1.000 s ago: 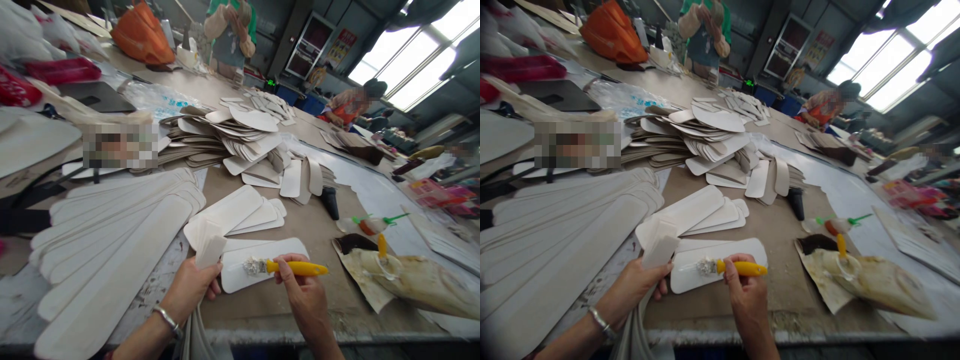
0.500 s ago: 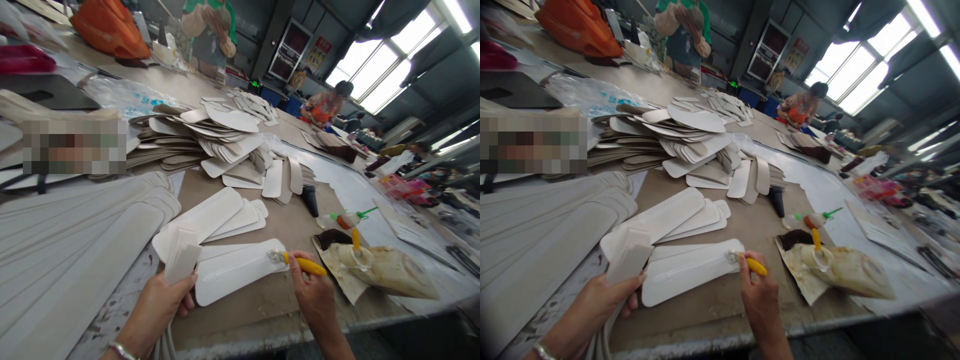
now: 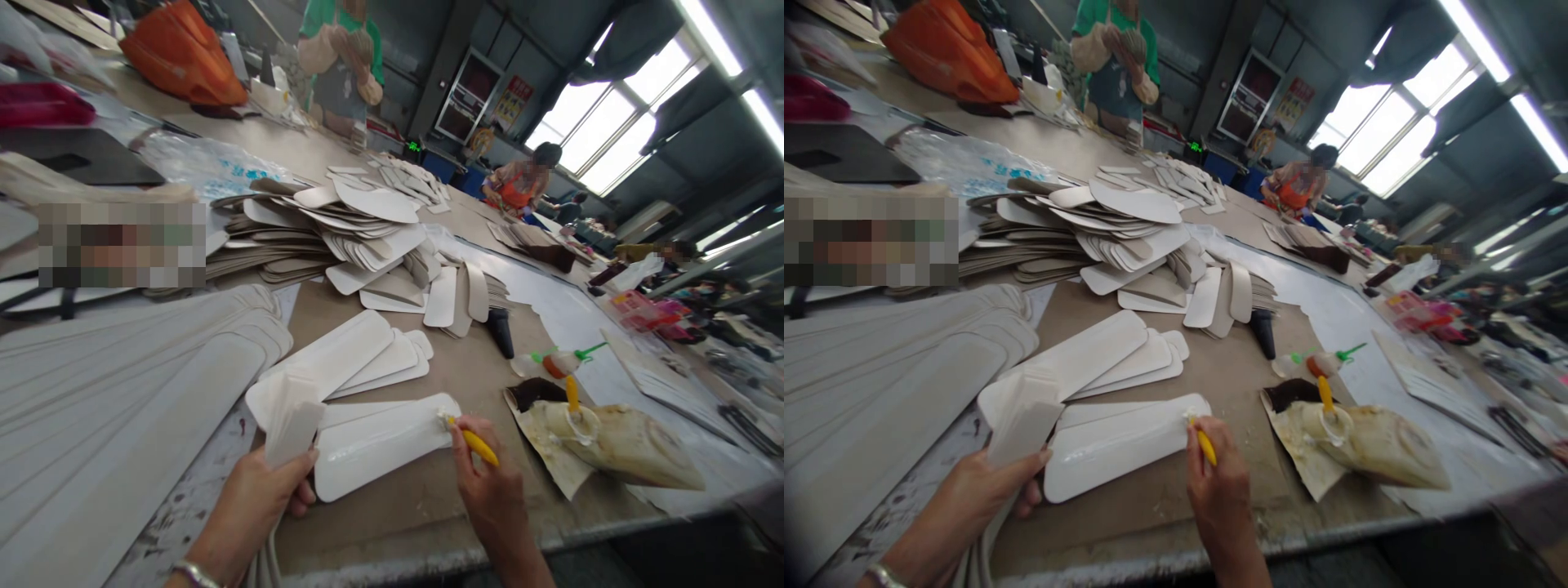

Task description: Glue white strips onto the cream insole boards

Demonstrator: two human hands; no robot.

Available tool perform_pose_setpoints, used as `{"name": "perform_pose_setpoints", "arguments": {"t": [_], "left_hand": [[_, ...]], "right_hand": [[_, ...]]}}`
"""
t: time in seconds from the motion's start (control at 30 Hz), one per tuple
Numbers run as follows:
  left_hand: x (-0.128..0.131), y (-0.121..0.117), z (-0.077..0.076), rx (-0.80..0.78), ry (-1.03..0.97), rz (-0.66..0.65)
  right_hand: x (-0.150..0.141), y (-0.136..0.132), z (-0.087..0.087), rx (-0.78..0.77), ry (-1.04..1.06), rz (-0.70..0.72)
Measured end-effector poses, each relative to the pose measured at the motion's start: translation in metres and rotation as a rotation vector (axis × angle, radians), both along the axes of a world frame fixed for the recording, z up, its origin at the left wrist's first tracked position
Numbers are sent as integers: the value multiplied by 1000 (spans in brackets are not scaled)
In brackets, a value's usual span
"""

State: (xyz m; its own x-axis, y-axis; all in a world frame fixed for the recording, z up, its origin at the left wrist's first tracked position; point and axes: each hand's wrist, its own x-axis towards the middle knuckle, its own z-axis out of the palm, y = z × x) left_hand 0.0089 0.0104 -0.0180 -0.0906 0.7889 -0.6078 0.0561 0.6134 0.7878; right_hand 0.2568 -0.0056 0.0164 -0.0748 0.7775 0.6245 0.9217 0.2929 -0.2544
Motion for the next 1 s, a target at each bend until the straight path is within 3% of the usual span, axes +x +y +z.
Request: {"name": "perform_pose_setpoints", "arguments": {"t": [0.2,0.3,0.37,0.53,0.63,0.87,1.0], "left_hand": [[-2,2,-2,16,27,-59],[-2,2,2,17,25,-49],[-2,1,5,13,12,-11],[-1,-3,7,23,-2,15],[-2,-2,5,32,-3,17],[-8,0,10,58,4,-66],[-14,-5,19,115,55,-39]], "right_hand": [[-62,-17,2,-141,367,157],[-75,-19,2,-235,521,230],[-65,-16,1,-244,493,233],[3,-2,0,-101,191,-96],[27,3,3,-51,69,-166],[17,-1,20,-57,20,-240],[8,-1,37,-75,98,-302]]}}
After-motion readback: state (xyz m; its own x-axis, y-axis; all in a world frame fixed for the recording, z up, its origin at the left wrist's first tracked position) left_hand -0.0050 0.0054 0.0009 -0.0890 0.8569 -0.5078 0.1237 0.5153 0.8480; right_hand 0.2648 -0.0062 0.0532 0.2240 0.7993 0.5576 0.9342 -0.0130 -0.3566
